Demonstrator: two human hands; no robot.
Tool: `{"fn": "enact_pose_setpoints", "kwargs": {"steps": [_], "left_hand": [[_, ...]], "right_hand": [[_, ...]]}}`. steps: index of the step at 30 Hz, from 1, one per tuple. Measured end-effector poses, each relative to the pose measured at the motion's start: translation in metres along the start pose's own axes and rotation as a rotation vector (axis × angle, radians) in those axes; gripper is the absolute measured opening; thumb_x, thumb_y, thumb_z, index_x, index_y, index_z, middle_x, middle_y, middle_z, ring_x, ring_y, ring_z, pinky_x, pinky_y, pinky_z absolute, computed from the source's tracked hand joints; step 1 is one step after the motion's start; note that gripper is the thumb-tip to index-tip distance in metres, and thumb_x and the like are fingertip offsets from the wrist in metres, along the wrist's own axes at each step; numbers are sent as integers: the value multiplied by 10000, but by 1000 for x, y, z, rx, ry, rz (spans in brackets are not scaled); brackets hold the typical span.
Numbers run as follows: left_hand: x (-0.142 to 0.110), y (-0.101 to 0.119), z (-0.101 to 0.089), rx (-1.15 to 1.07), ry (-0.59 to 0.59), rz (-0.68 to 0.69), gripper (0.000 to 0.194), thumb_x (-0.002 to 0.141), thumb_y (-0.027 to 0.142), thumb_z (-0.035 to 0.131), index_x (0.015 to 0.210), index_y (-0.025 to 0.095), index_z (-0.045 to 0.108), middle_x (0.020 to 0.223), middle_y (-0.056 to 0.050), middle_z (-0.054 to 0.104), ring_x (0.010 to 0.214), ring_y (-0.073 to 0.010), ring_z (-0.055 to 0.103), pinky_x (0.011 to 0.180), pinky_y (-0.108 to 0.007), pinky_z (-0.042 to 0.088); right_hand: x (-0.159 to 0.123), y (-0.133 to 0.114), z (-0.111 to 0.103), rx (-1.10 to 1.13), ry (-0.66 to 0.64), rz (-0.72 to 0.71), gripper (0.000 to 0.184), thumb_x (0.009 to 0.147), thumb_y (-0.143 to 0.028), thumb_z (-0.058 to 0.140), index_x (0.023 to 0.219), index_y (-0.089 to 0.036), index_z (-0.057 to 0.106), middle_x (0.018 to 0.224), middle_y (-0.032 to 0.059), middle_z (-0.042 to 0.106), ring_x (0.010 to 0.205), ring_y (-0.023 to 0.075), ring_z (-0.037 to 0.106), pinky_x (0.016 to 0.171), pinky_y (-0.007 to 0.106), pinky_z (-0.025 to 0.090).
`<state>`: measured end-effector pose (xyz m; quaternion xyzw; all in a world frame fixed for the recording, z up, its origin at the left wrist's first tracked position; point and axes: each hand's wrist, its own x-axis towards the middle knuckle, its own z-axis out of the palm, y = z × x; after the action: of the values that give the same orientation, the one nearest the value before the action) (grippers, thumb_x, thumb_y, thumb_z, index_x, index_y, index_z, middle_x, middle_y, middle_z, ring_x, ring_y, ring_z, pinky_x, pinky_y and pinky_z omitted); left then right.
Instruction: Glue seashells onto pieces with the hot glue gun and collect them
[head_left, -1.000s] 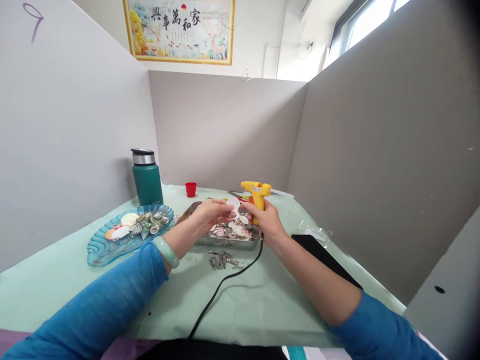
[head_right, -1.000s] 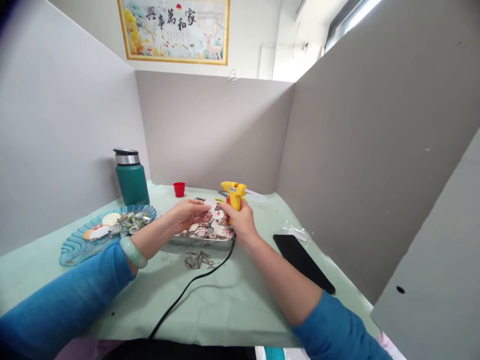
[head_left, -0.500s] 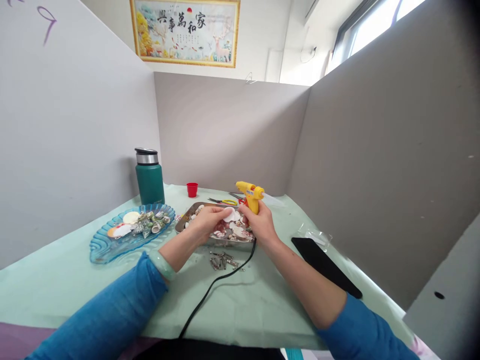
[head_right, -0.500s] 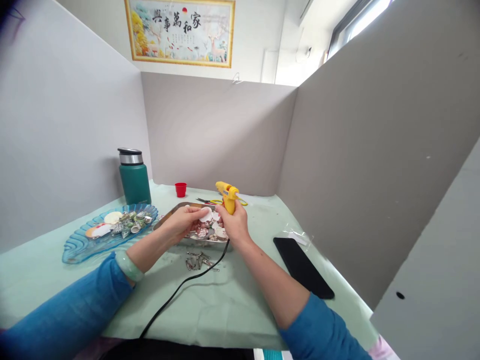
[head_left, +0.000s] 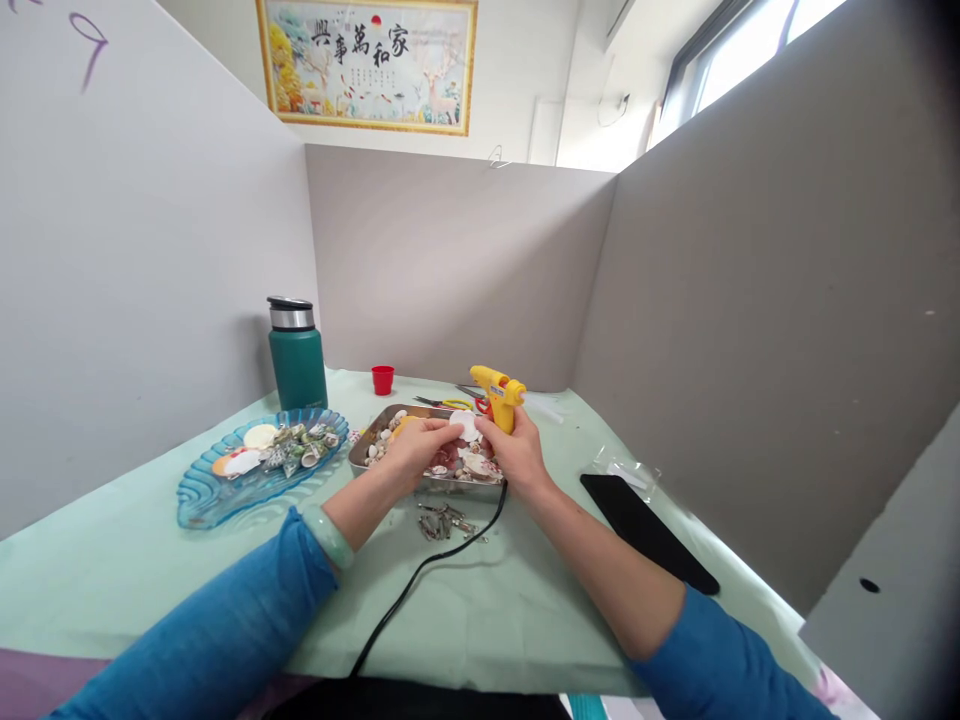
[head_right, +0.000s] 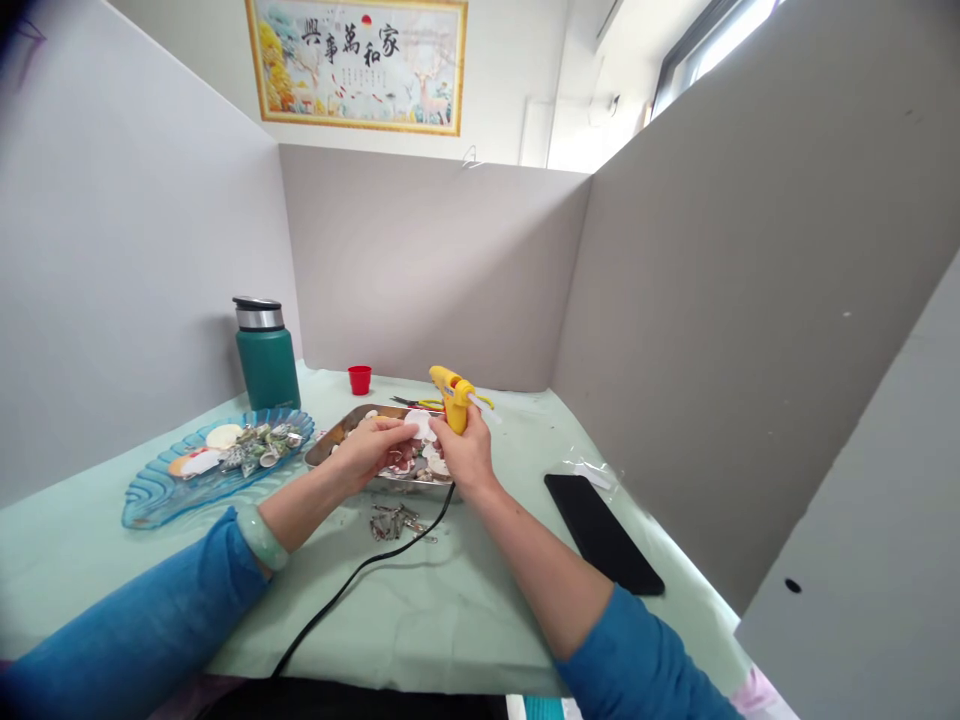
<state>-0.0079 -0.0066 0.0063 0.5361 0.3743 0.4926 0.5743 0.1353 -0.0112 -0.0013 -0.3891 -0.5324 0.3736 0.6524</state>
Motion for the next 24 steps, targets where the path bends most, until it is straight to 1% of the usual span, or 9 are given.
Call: {"fn": "enact_pose_setpoints", "kwargs": {"steps": [3,6,10,12,17,20,22,24], "left_hand": [[1,-1,-2,-38,-51,-11,274,627,328,754,680,90,630,641,-55,614,486,-80,510,474,-219,430],[1,1,-3,42,-69,12,282,632,346,754,672,94,631,587,-35,592,472,-85,508,471,-221,428],[-2,8,-3,143,-2,137,299,658,377,733,764,107,657,543,-2,566,466,-80,496,456,-200,412],[-3,10,-3,164,28,167,293,664,376,725,750,105,657,533,-4,569,460,-77,493,451,-194,407],[-3,10,-3,111,23,92,294,614,336,759,748,90,668,562,-36,616,508,-108,560,514,-222,470],[-2,12,-4,75,91,85,313,587,322,775,758,81,671,567,-49,631,514,-119,577,521,-230,484],[-1,16,-6,54,172,120,320,579,319,777,756,76,668,560,-51,631,520,-126,586,528,-234,491],[-1,20,-10,43,240,175,331,580,325,773,763,69,670,570,-54,637,528,-127,591,547,-239,499]], "right_hand": [[0,-1,-1,-20,-10,-8,274,657,-348,674,822,-192,519,588,-54,533,459,97,464,412,220,357],[-1,-2,-1,-52,-6,-38,236,670,-338,668,789,-192,526,596,-46,530,468,100,459,427,226,367],[-2,-4,-1,-147,12,-95,196,679,-328,665,742,-189,542,569,-38,514,478,109,452,458,242,384],[-2,-3,-2,-167,11,-108,195,680,-330,667,742,-189,547,568,-35,516,480,112,453,461,246,384],[-2,-1,-2,-88,-31,-64,237,675,-349,683,764,-190,532,567,-43,519,455,99,446,432,233,371],[-3,-1,-2,-36,-52,-48,288,696,-383,679,846,-185,534,566,-50,523,442,92,449,408,218,359],[-3,-2,-2,-4,-73,-55,323,718,-413,664,902,-182,535,628,-32,569,449,90,468,404,214,361],[-5,-5,-4,15,-110,-68,340,732,-436,654,918,-178,536,697,-10,607,448,83,476,406,215,368]]}}
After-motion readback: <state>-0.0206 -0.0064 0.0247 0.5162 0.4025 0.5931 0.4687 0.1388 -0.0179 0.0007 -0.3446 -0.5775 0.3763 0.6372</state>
